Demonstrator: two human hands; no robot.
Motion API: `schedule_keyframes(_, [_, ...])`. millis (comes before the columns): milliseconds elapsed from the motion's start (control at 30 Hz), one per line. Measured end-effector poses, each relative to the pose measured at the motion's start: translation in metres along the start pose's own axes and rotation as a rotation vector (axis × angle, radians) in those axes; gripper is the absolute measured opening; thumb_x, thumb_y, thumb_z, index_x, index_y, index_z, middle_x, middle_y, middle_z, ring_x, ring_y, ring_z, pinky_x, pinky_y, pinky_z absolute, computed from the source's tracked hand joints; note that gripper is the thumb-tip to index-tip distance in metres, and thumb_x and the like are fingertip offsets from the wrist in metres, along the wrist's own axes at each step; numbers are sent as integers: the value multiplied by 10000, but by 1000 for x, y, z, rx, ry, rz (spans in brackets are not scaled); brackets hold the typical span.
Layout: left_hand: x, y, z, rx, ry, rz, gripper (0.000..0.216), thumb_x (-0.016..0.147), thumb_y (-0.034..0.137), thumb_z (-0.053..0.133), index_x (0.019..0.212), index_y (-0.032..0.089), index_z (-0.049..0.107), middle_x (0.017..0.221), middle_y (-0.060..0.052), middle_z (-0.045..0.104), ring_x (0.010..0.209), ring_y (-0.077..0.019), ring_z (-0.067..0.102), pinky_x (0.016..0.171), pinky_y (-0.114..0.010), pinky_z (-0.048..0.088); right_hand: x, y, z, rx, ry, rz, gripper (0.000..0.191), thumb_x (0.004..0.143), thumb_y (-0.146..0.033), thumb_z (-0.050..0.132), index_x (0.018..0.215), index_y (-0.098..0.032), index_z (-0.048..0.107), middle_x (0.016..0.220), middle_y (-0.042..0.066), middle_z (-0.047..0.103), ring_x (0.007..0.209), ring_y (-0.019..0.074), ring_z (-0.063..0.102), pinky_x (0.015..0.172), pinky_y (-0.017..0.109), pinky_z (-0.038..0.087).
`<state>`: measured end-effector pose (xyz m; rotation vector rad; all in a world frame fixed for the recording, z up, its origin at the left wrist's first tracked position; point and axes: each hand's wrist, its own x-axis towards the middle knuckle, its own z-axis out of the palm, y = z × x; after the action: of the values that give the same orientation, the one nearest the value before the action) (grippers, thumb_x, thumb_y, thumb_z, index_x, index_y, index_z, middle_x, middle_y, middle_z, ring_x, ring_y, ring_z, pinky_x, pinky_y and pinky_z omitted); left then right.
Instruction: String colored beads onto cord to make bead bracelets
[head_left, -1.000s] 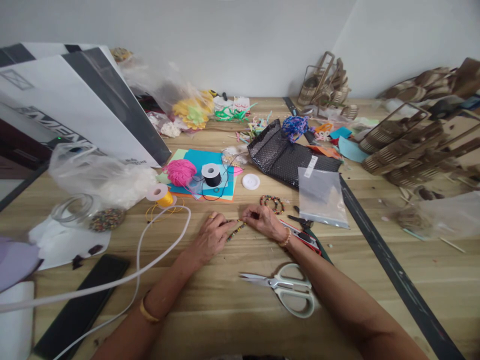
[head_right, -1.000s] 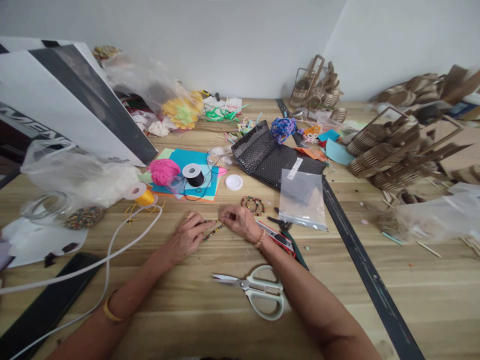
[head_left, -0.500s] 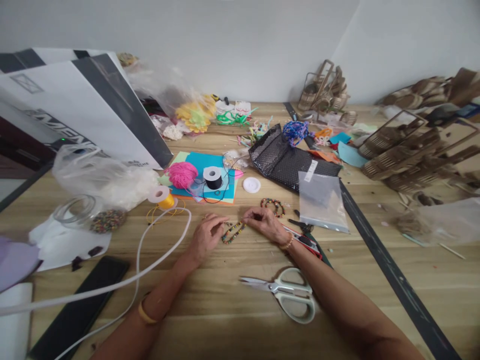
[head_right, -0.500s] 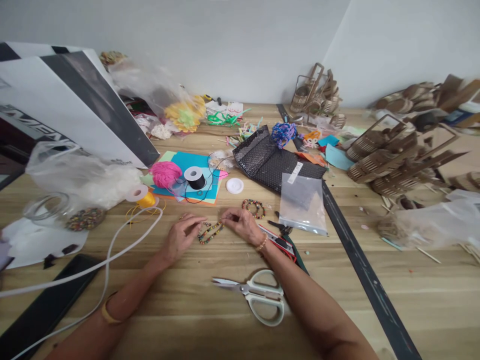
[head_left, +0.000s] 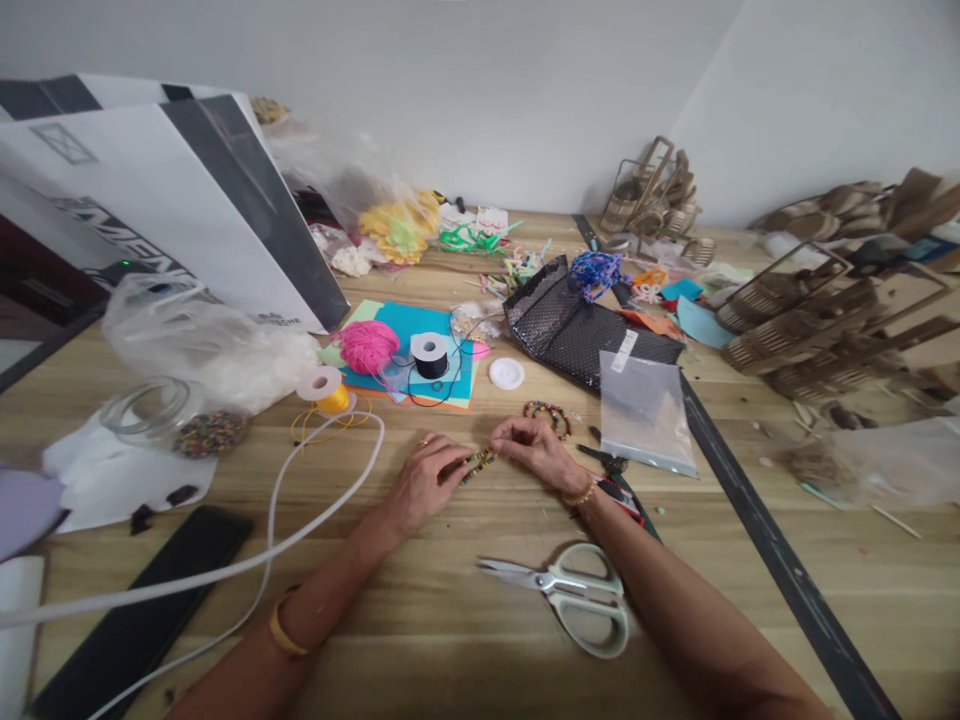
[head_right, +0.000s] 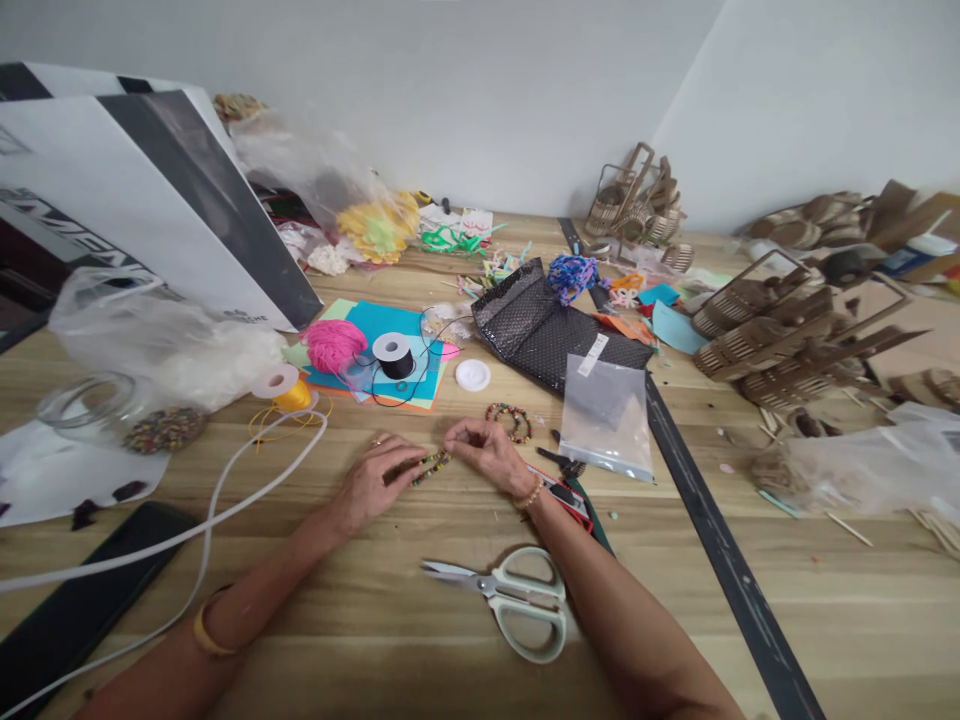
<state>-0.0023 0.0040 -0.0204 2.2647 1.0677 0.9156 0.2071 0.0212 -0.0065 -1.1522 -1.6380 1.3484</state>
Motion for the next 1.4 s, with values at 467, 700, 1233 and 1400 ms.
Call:
schedule_keyframes(467, [-10, 7, 3, 133, -163, 134, 136, 852, 168, 551, 851, 183, 686, 796, -50, 608, 853, -186, 533, 831, -364, 442, -1, 9, 2, -85, 12, 2, 260, 823, -401, 581, 803, -142, 592, 610, -23, 503, 528, 87, 420, 479, 198, 329])
schedule_keyframes(700, [-14, 16, -2, 163, -209, 145, 133, 863, 162, 536, 808, 177, 656, 800, -40, 613, 845, -180, 543, 872, -362, 427, -2, 14, 4, -199, 114, -79, 197, 823, -338, 573, 797, -146, 605, 698, 16, 567, 624, 123, 485, 558, 221, 379])
schedule_keyframes(1233, [-8, 11, -8, -132, 113, -73, 126, 827, 276, 606, 762, 171, 632, 719, -37, 653, 715, -169, 574, 731, -319, 436, -10, -11, 15, 93, -202, 21, 345, 790, -463, 634, 775, -118, 619, 659, 17, 590, 553, 89, 477, 517, 205, 366])
schedule_keyframes(1400, [-6, 10, -8, -223, 81, -85, 169, 814, 303, 621, 718, 165, 638, 685, -37, 643, 704, -173, 569, 699, -302, 436, -12, -13, 23, 123, -315, 37, 349, 805, -461, 622, 799, -112, 631, 664, 33, 621, 581, 106, 523, 568, 223, 403])
